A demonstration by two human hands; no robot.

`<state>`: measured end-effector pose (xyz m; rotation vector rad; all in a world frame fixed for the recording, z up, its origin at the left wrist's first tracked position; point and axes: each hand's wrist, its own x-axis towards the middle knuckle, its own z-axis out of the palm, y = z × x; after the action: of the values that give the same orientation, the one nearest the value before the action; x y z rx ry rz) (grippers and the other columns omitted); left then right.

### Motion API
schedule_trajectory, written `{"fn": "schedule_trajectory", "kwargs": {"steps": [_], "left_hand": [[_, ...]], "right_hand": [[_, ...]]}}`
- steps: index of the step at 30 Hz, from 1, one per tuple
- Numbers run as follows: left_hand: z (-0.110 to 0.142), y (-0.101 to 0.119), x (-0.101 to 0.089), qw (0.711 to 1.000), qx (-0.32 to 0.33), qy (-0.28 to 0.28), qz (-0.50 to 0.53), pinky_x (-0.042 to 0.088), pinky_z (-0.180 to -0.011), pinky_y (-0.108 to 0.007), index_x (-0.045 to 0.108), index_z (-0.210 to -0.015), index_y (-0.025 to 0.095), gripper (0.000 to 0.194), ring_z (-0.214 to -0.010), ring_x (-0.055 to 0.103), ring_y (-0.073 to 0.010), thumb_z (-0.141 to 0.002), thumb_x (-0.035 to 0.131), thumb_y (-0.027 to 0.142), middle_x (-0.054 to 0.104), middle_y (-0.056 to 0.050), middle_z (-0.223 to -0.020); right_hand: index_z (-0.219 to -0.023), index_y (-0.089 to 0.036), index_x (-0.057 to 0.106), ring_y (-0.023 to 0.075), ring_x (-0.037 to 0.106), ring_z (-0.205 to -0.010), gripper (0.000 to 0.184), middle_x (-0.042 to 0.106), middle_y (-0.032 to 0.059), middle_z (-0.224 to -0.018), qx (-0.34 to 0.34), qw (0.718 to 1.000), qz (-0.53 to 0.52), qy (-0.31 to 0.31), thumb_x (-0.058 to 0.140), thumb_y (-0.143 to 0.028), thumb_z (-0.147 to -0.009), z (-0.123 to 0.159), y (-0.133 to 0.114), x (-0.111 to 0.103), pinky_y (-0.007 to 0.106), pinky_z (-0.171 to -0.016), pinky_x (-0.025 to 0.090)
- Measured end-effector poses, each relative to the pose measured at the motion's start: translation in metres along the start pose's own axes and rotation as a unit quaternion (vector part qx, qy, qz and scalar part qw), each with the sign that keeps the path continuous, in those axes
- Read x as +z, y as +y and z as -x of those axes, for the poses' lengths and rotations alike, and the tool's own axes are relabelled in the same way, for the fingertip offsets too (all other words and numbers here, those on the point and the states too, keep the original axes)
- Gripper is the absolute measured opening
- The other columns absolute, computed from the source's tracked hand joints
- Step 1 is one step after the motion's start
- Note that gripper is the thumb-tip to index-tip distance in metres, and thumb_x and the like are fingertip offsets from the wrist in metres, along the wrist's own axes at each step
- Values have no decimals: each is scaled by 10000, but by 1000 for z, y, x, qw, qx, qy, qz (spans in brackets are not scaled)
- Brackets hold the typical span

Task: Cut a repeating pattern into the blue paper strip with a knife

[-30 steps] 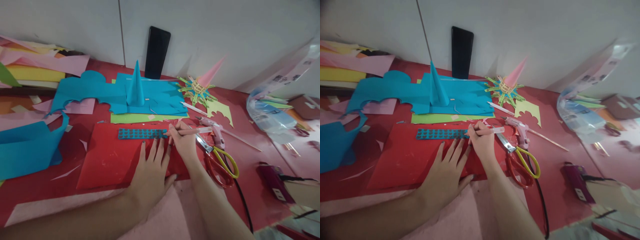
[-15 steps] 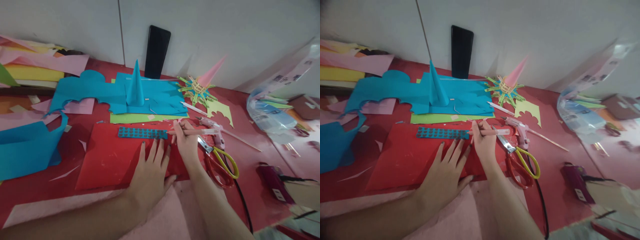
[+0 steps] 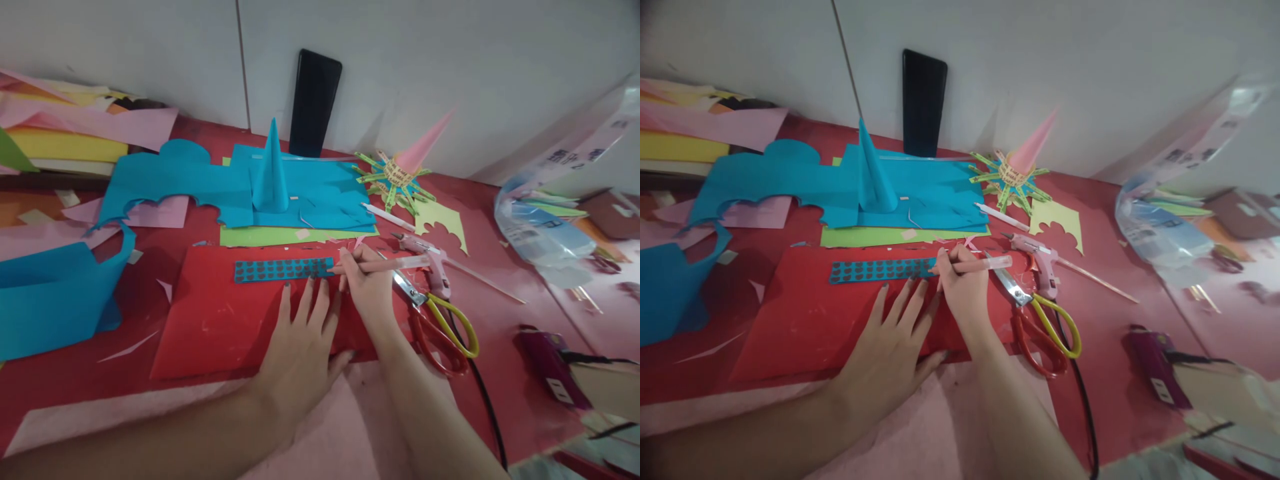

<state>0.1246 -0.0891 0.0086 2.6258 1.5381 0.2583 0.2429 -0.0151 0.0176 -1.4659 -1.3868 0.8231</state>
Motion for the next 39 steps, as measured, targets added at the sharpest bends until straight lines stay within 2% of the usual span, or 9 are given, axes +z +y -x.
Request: {"fn": "schedule_trajectory", "kwargs": {"steps": [10, 16, 23, 34, 39], "left_hand": [[2, 0, 3, 1000, 7, 2, 1, 195, -1036, -598, 421, -1344, 90, 607, -1316, 276, -366, -905, 327, 498, 367, -188, -1415], [2, 0, 4, 1000, 2, 6, 1, 192, -1044, -583, 417, -1346, 87, 626, -1327, 259, -355, -895, 342, 516, 327, -197, -1436], [1, 0, 5, 1000, 0, 2, -7, 189, -1047, -574, 383, -1367, 99, 653, -1336, 249, -342, -887, 341, 540, 315, -198, -1442], [1, 0, 5, 1000, 2, 4, -1, 185, -1045, -580, 429, -1341, 103, 611, -1321, 271, -357, -902, 316, 514, 345, -184, -1429], [1, 0, 3, 1000, 5, 2, 1, 211, -1028, -593, 404, -1356, 91, 621, -1311, 286, -367, -902, 322, 506, 343, -196, -1427]], "right_hand": [[-543, -240, 384, 174, 647, -536, 312, 432, -78, -339, -7, 999, 31, -10, 530, -278, -816, 0, 0, 1, 251, -526, 481], [-547, -235, 394, 172, 656, -558, 309, 438, -79, -344, -11, 999, 35, -7, 523, -270, -826, 0, 1, 0, 253, -566, 489], [-551, -231, 399, 161, 643, -536, 313, 452, -76, -348, -11, 999, 40, -10, 524, -283, -833, 1, 0, 0, 241, -545, 480], [-551, -232, 396, 127, 541, -399, 325, 474, -72, -361, -25, 999, 30, -34, 535, -328, -828, -1, 1, 0, 229, -457, 431], [-525, -231, 393, 147, 611, -474, 316, 448, -79, -341, -13, 999, 43, -24, 528, -267, -808, -1, 0, 0, 231, -502, 451]]}}
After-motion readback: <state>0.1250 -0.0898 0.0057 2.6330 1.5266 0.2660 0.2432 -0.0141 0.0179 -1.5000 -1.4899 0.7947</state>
